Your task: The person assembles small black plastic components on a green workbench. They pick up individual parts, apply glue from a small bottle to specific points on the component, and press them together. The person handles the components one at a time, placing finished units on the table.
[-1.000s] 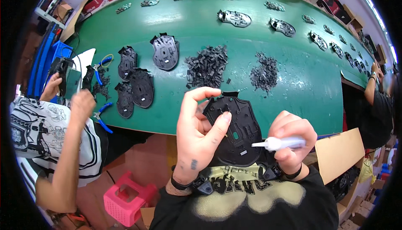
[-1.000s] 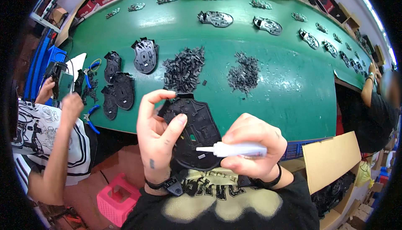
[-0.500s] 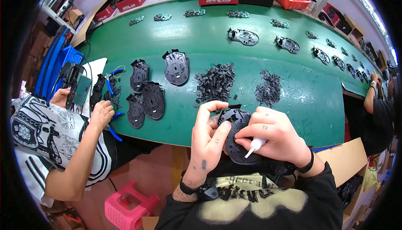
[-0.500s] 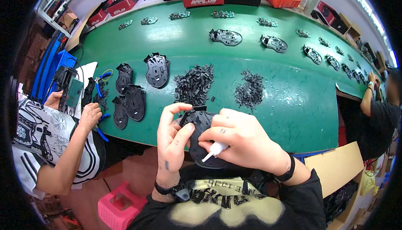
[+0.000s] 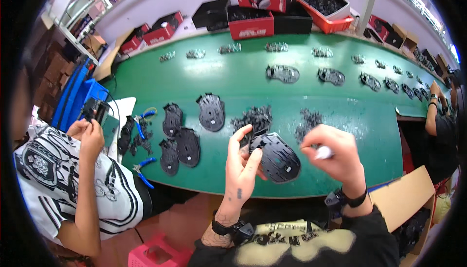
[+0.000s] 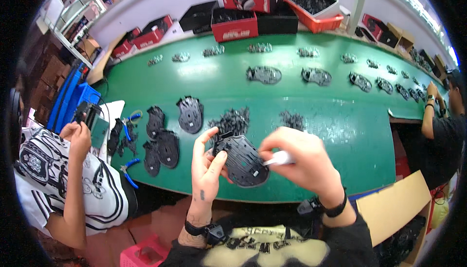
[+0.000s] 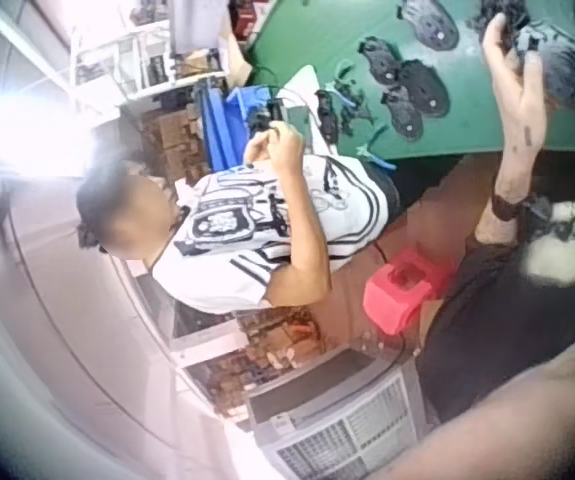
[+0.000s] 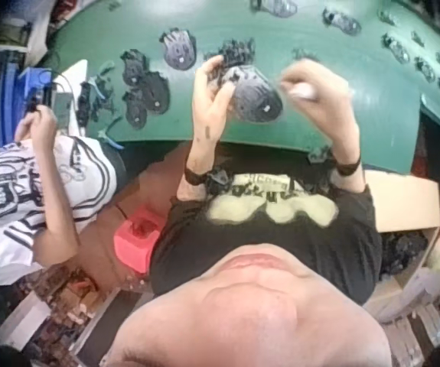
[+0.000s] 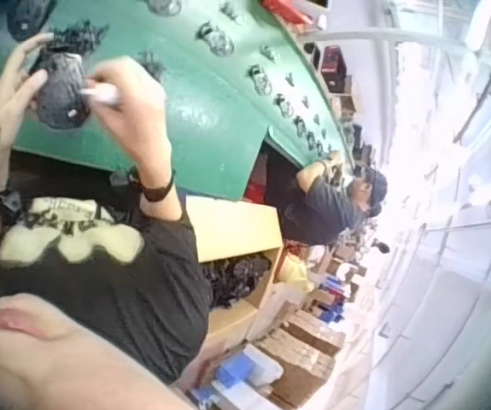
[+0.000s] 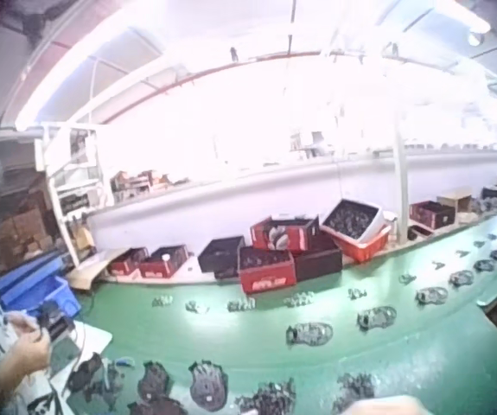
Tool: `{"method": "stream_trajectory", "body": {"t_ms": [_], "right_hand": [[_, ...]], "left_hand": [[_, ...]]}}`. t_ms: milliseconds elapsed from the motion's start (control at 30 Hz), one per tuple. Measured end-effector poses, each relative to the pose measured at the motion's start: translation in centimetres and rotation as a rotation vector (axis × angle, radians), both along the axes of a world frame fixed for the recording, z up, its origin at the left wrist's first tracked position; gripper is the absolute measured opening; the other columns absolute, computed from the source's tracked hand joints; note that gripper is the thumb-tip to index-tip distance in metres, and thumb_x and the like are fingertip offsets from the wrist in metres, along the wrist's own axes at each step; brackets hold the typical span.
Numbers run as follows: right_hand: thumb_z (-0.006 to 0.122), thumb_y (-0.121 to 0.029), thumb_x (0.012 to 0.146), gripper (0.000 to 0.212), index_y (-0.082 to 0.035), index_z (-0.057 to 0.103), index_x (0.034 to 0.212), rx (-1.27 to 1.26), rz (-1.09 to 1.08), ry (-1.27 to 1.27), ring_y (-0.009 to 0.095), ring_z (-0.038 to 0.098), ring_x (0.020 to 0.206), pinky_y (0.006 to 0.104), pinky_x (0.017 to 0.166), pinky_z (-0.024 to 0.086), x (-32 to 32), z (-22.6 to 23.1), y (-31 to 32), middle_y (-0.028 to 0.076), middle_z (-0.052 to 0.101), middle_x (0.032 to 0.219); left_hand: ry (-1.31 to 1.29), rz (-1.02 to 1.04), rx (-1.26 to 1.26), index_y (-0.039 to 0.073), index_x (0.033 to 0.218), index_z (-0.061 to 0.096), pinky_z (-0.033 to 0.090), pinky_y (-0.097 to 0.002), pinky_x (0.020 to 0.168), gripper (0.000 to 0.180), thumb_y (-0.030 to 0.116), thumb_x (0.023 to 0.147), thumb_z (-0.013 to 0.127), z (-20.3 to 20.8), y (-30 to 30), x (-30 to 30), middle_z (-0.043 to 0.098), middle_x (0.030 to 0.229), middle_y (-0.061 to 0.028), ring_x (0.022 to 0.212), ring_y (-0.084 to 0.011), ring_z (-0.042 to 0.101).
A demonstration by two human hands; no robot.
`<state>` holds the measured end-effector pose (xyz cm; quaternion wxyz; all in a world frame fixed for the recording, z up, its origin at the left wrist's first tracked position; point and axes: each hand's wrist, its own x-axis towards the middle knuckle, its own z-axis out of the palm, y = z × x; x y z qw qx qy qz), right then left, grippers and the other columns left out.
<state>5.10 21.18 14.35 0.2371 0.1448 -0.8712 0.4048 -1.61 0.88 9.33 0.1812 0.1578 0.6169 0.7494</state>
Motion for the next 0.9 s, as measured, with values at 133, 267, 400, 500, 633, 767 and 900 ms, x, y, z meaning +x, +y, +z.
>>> {"method": "stream_trajectory", "body": {"t_ms": [133, 267, 400, 500, 633, 767, 900], "right_hand": [[0.069, 0.001, 0.076, 0.005, 0.000, 0.067, 0.081, -0.404, -0.313, -0.051, 0.014, 0.065, 0.071, 0.0261, 0.065, 0.050, 1.9, -4.2, 3.2, 0.009, 0.068, 0.078], [0.071, 0.000, 0.077, 0.009, 0.002, 0.068, 0.086, -0.336, -0.581, -0.039, 0.011, 0.063, 0.072, 0.0234, 0.066, 0.049, 2.6, -10.6, 5.4, 0.009, 0.068, 0.077], [0.071, -0.005, 0.081, 0.008, 0.000, 0.068, 0.087, -0.539, -0.718, 0.065, 0.006, 0.056, 0.068, 0.0200, 0.059, 0.043, 3.0, -11.7, 7.6, 0.001, 0.064, 0.075], [0.072, -0.007, 0.080, 0.008, -0.001, 0.068, 0.085, -0.532, -0.880, 0.045, 0.004, 0.051, 0.061, 0.0214, 0.054, 0.041, 4.5, -12.2, 9.8, 0.001, 0.061, 0.067], [0.073, -0.011, 0.080, 0.015, -0.003, 0.065, 0.089, -0.465, -0.864, 0.088, 0.005, 0.046, 0.058, 0.0214, 0.051, 0.037, 4.2, -12.2, 9.3, -0.001, 0.056, 0.066], [0.054, -0.011, 0.084, 0.015, -0.003, 0.049, 0.096, -0.575, -0.683, 0.123, 0.007, 0.044, 0.062, 0.0214, 0.056, 0.036, 4.4, -12.8, 9.3, 0.003, 0.051, 0.073], [0.046, -0.013, 0.086, 0.013, -0.006, 0.046, 0.097, -0.869, -0.559, 0.007, 0.007, 0.047, 0.067, 0.0194, 0.058, 0.037, 4.5, -11.6, 8.8, 0.003, 0.051, 0.077]], "left_hand": [[0.105, 0.094, 0.031, 0.007, 0.143, 0.030, 0.055, -0.0263, 0.055, 0.056, 0.002, 0.090, 0.047, -0.3, 1.0, -6.5, 0.058, 0.106, -0.0103, 0.072, -0.0131, 0.061], [0.185, 0.170, -0.128, 0.003, 0.133, 0.039, 0.057, -0.0295, 0.057, 0.048, 0.004, 0.086, 0.048, -3.1, 0.7, -17.7, 0.055, 0.109, -0.0125, 0.080, -0.0179, 0.062], [0.106, 0.274, -0.261, 0.003, 0.130, 0.036, 0.060, -0.0358, 0.058, 0.050, -0.002, 0.081, 0.048, -7.0, 3.1, -28.0, 0.050, 0.115, -0.0185, 0.086, -0.0271, 0.062], [0.193, 0.332, -0.379, 0.001, 0.128, 0.036, 0.062, -0.0393, 0.056, 0.052, -0.007, 0.077, 0.045, -8.3, 7.9, -32.1, 0.044, 0.123, -0.0221, 0.092, -0.0327, 0.061], [0.343, 0.463, -0.642, -0.005, 0.111, 0.049, 0.057, -0.0372, 0.058, 0.037, 0.004, 0.075, 0.051, -10.4, 6.7, -34.1, 0.060, 0.099, -0.0256, 0.071, -0.0342, 0.068], [0.728, 0.402, -1.149, -0.005, 0.091, 0.060, 0.052, -0.0441, 0.077, 0.028, 0.017, 0.075, 0.064, -8.7, 7.1, -33.0, 0.063, 0.094, -0.0275, 0.090, -0.0381, 0.064], [0.820, 0.270, -1.243, -0.003, 0.088, 0.066, 0.050, -0.0480, 0.082, 0.039, 0.034, 0.078, 0.060, -7.1, 5.5, -32.7, 0.063, 0.097, -0.0273, 0.092, -0.0423, 0.061]]}}
